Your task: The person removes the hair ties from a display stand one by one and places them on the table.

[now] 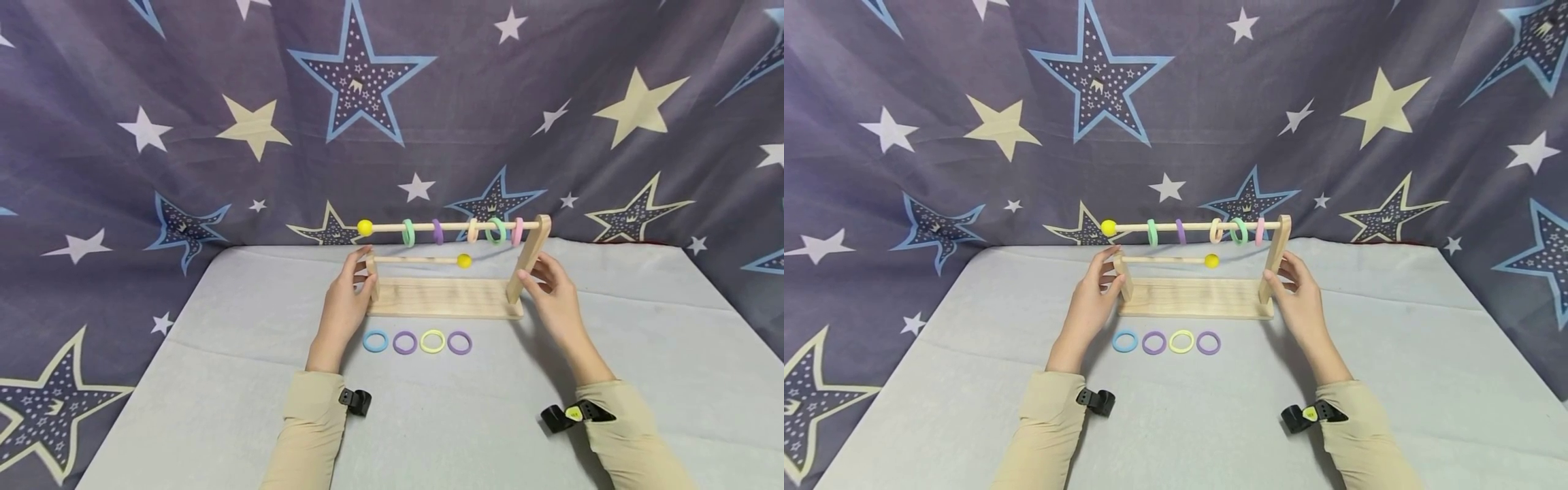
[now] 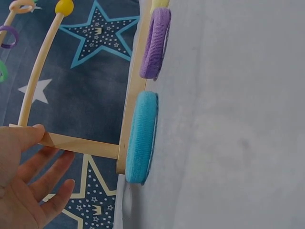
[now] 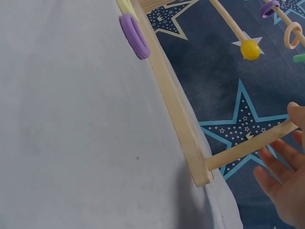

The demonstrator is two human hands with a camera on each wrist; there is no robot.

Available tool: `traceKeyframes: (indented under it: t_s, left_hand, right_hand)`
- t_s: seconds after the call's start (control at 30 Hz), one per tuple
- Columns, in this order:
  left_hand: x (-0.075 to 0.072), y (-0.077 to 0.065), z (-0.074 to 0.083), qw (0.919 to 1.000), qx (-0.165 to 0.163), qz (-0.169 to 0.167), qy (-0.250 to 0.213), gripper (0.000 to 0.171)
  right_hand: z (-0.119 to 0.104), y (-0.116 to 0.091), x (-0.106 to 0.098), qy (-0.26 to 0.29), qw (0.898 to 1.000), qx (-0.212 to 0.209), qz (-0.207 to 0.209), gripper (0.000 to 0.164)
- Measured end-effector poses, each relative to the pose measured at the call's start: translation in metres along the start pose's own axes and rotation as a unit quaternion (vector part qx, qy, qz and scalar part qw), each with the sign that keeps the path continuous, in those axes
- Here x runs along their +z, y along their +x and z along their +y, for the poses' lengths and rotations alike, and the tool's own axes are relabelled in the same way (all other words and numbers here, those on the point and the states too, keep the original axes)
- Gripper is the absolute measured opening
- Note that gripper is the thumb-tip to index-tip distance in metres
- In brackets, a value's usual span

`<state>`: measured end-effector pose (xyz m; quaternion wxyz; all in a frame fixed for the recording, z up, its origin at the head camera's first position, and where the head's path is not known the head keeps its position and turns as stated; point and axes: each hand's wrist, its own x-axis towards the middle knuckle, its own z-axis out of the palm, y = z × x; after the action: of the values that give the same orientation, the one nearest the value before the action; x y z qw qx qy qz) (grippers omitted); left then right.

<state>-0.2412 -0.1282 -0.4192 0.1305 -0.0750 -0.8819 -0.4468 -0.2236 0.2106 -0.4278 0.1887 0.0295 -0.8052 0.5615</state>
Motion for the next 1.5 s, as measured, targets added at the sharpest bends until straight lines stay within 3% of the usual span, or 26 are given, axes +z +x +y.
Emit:
traceKeyframes:
  t_s: [0.27,0.5,0.7,0.8,0.9,1.07,1.3,1.4,1.5]
  left_hand:
    - [0.000,0.000,-0.002,1.0000,0.009,0.001,0.004,0.055]
    - [0.000,0.000,-0.003,0.9999,0.007,-0.002,0.012,0.055]
    - [0.001,0.001,-0.001,0.9997,0.011,0.007,0.023,0.054]
    - [-0.001,0.000,0.001,0.9993,0.014,0.022,0.026,0.052]
    - [-0.004,-0.001,0.002,0.9973,0.027,0.063,0.024,0.047]
    - [-0.008,-0.003,0.008,0.9838,0.095,0.152,0.009,0.035]
    - [-0.010,-0.003,0.020,0.9495,0.197,0.244,-0.017,0.022]
    - [-0.008,-0.002,0.026,0.9399,0.220,0.260,-0.027,0.019]
    - [-0.005,-0.003,0.031,0.9379,0.226,0.261,-0.039,0.017]
  right_hand:
    - [0.001,0.002,0.004,0.024,1.000,-0.017,0.003,0.042]
    - [-0.019,-0.003,0.006,0.044,0.999,-0.018,0.011,0.038]
    - [-0.001,0.004,0.006,0.051,0.998,-0.018,0.023,0.037]
    - [0.007,0.005,0.007,0.050,0.998,-0.024,0.028,0.036]
    - [0.009,0.005,0.008,0.049,0.998,-0.030,0.031,0.034]
    - [-0.004,-0.001,0.009,0.040,0.998,-0.036,0.038,0.032]
    - [-0.023,-0.003,0.009,0.032,0.998,-0.038,0.033,0.032]
    - [-0.022,-0.002,0.008,0.028,0.998,-0.043,0.031,0.033]
    - [-0.021,-0.002,0.009,0.023,0.998,-0.046,0.035,0.033]
